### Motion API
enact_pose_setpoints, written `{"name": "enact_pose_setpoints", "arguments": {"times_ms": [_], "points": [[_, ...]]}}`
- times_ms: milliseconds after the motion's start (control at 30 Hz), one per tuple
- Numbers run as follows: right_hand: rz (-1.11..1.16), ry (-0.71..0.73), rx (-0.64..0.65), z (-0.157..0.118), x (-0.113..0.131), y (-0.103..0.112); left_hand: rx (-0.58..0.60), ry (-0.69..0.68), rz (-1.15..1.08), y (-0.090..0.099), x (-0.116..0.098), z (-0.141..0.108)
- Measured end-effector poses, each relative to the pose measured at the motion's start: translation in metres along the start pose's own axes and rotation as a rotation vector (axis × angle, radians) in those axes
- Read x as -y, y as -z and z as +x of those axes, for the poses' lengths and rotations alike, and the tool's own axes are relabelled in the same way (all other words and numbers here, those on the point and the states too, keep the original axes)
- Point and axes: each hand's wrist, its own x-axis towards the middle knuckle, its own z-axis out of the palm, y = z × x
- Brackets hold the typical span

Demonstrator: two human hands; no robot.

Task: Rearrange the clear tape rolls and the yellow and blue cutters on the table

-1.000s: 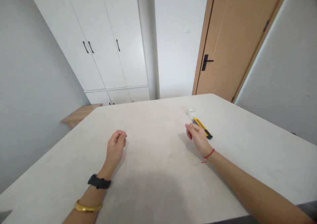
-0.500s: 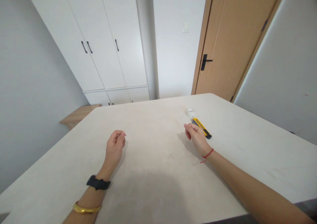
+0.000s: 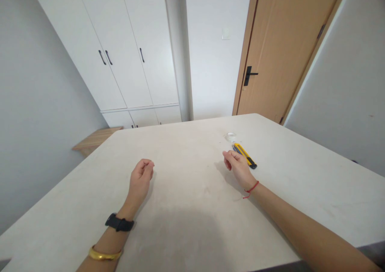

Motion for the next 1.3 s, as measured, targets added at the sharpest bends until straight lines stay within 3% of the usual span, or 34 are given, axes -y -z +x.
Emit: {"name": "enact_pose_setpoints", "arguments": {"times_ms": [1000, 1133, 1300], "points": [[-0.072, 0.000, 0.015, 0.005, -0.010, 0.004, 0.029, 0.022, -0.004, 0.002, 0.005, -0.001], [-0.171, 0.105, -0.037, 0.027, -0.011, 0.018, 0.031, 0.030, -0.002, 0.002, 0.003, -0.001], [-0.542, 0.120, -0.255, 0.093, -0.021, 0.052, 0.024, 0.042, -0.014, 0.001, 0.004, 0.000]]}}
